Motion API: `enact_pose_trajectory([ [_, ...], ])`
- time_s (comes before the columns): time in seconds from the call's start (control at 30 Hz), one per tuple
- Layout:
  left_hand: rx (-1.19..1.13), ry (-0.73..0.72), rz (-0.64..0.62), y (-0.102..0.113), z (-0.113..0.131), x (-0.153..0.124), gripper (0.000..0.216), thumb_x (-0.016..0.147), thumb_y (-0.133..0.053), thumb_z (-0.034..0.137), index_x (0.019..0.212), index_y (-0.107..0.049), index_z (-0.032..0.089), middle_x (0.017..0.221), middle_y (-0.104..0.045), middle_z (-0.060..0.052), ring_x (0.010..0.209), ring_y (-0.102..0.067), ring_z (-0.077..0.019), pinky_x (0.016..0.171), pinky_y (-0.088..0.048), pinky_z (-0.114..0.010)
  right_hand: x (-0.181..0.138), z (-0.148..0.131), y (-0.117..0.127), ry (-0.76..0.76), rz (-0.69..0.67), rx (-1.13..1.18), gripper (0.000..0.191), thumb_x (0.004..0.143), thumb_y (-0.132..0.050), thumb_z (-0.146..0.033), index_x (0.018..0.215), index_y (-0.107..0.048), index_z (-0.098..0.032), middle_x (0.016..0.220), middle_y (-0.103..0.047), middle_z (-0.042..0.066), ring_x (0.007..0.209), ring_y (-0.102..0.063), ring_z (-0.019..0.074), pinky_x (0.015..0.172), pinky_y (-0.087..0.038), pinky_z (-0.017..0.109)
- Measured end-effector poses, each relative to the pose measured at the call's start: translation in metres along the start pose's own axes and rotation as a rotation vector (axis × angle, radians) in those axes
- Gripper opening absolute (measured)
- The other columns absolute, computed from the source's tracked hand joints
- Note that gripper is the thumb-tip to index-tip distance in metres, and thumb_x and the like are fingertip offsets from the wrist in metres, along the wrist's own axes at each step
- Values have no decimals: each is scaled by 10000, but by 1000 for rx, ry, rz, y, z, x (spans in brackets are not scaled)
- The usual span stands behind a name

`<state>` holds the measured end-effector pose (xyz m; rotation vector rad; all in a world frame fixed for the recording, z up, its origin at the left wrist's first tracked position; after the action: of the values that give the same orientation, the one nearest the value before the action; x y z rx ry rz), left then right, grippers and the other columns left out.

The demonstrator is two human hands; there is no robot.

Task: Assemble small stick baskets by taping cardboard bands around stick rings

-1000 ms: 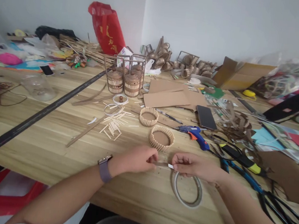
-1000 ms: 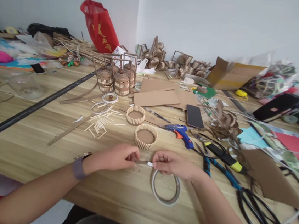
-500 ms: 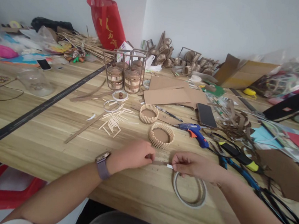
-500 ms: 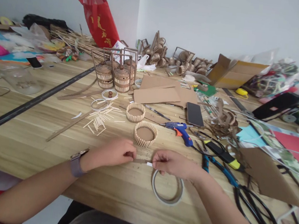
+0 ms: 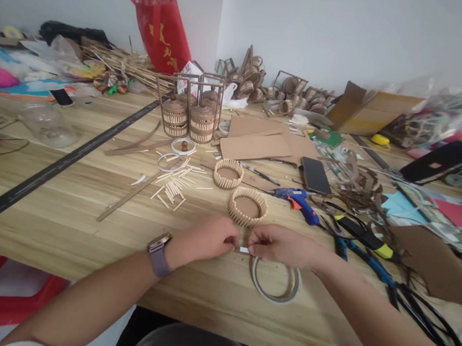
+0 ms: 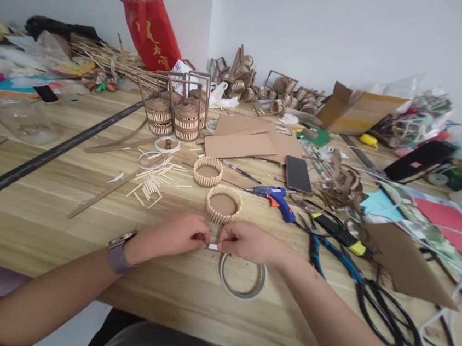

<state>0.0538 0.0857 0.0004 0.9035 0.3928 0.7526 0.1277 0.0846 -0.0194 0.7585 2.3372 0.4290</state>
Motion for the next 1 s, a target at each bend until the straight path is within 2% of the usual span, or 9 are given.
enact_pose_trajectory([
  [0.23, 6, 11, -4, -3, -3, 1, 157, 795, -582, 133, 784, -726, 195, 784, -709, -31, 740, -623, -185, 633, -401, -256, 2, 2, -2, -4, 19, 4, 112, 786, -534, -266, 716, -554, -180, 641, -556, -18, 602, -502, 126, 589, -400, 242],
  [1.0, 5, 25, -32, -4, -7, 1, 134, 808, -603, 159, 816, -728, 206, 814, -708, -20, 772, -620, -182, 645, -392, -254, 3, 3, 5, -101, 92, -148, 66, 747, -565, -162, 698, -608, -174, 585, -548, -34, 561, -469, 106, 522, -344, 198],
])
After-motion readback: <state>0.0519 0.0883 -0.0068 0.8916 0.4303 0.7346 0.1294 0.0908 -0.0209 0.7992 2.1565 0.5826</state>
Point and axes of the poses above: each hand's wrist, its own x-axis towards the middle knuckle, its own y-axis out of the back of the hand, z = x × y, the point moved 10 cm from there along x, towards the middle knuckle
